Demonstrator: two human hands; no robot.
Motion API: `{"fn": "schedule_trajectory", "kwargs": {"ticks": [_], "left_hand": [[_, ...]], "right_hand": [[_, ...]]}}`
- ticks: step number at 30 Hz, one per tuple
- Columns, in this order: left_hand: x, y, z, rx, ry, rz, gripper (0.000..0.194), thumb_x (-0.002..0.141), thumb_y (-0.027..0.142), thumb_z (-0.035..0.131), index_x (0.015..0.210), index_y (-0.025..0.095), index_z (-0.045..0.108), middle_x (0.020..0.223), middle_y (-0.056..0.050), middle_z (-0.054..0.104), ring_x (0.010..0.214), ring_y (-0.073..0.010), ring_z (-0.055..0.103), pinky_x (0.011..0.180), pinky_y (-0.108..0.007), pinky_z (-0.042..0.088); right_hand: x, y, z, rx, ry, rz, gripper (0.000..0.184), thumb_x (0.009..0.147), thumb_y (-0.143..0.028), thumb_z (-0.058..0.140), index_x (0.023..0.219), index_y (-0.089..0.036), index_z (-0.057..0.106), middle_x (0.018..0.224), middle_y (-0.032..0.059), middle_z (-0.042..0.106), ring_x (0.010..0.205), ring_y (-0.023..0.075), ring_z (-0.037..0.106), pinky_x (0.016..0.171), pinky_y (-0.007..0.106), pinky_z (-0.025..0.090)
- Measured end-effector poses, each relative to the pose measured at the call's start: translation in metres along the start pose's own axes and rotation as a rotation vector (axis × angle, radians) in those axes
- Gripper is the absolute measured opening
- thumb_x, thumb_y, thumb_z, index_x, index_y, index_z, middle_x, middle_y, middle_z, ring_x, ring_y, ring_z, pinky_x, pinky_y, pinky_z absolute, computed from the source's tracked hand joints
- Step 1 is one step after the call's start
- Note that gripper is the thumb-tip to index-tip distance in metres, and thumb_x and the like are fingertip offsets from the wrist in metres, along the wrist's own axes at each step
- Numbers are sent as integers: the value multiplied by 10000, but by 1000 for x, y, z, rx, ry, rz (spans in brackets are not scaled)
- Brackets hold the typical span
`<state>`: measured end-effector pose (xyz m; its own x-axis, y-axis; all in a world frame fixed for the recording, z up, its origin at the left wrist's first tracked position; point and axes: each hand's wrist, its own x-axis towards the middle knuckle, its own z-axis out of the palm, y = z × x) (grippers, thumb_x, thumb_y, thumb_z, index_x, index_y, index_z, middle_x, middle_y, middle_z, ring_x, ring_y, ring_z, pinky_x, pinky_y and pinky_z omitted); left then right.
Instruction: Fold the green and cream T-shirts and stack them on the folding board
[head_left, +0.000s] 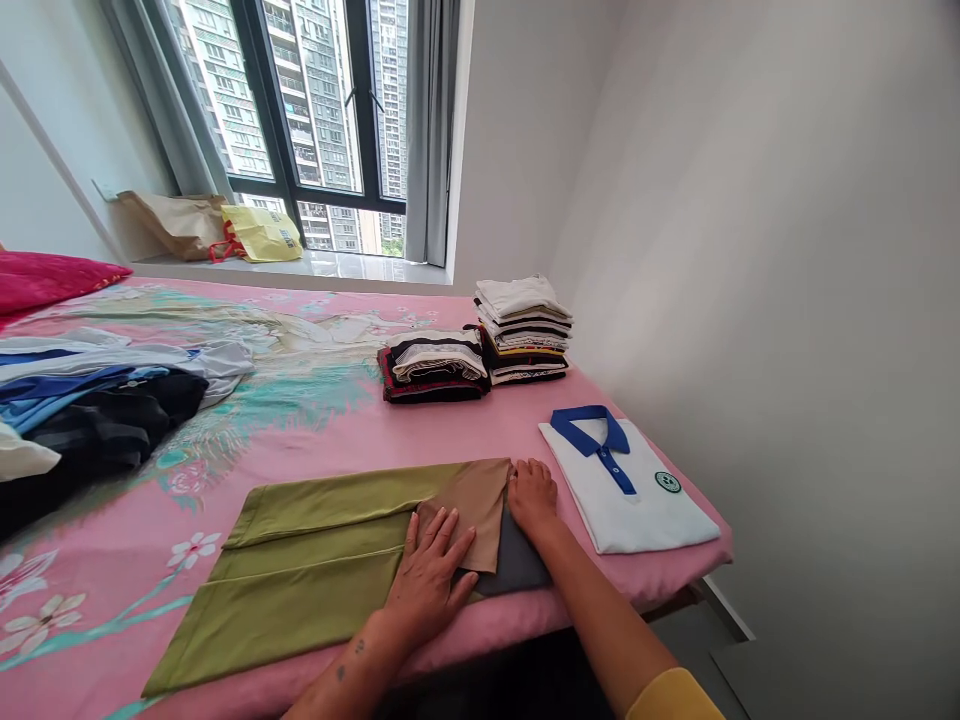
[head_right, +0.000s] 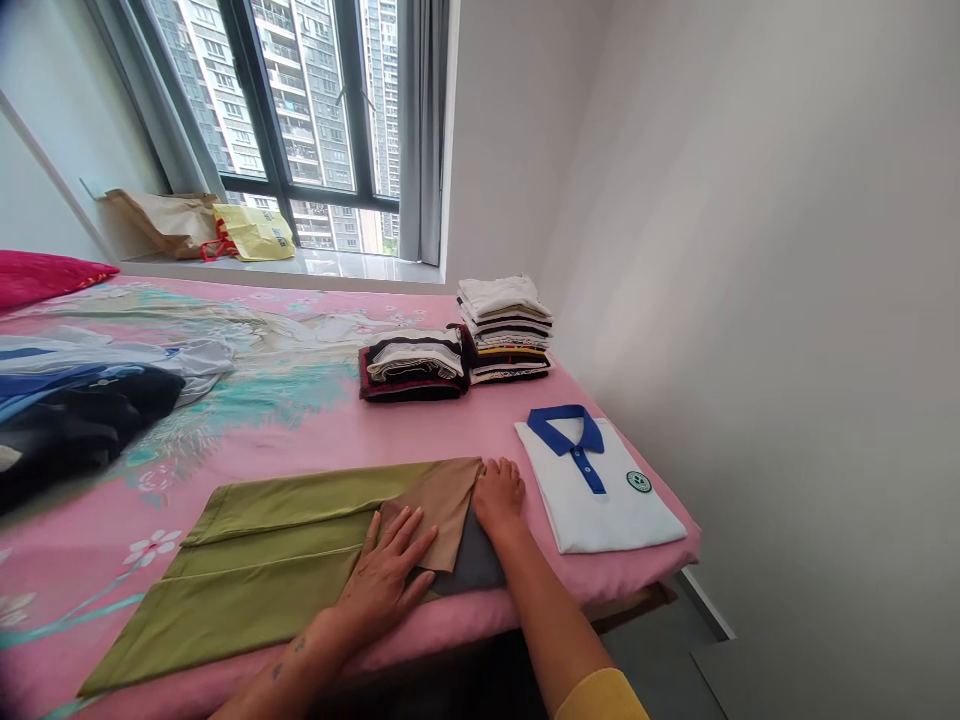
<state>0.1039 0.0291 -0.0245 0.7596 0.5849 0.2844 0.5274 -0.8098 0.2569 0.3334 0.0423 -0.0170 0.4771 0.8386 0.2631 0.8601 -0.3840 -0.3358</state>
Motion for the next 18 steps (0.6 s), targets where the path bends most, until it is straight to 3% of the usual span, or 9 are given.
{"fn": "schedule_trajectory", "kwargs": {"ticks": [4,8,12,15,18], "left_hand": [[-2,-2,-8,-29,106,-35,416,913,350,371,1305,268,484,1413,-62,429,1343,-243,309,1123,-537,116],[-3,-30,-25,59,175,-200,439,920,245,312,1338,244,446,1424,-54,412,1353,-209,292,1131,-497,92],[-22,-80,-44,162,49,-399,467,907,316,351,1366,248,409,1472,-71,317,1377,-258,224,1084,-593,-15],[-43,-113,-57,172,-95,-460,519,882,456,391,1371,282,394,1481,-66,300,1377,-270,219,1058,-612,-69],[-55,-124,-65,177,-114,-505,530,893,474,350,1382,271,376,1488,-66,289,1385,-247,197,1068,-587,-71]], "right_hand": [[-8,-19,-6,38,4,-123,416,900,-223,305,1269,-174,491,1382,89,428,1325,220,270,1081,416,170],[-20,-45,-11,53,-100,-241,449,920,-305,302,1326,-172,442,1426,79,381,1358,222,221,1109,439,93],[-36,-51,-7,-10,-300,-296,645,874,-542,368,1416,-197,317,1491,105,247,1387,285,121,1092,526,31],[-44,-47,-6,-77,-458,-302,760,822,-651,364,1446,-237,234,1521,99,144,1394,314,52,1067,580,-10],[-44,-55,-9,-119,-459,-292,727,853,-633,287,1443,-210,244,1517,102,160,1397,290,45,1071,565,-46]]}}
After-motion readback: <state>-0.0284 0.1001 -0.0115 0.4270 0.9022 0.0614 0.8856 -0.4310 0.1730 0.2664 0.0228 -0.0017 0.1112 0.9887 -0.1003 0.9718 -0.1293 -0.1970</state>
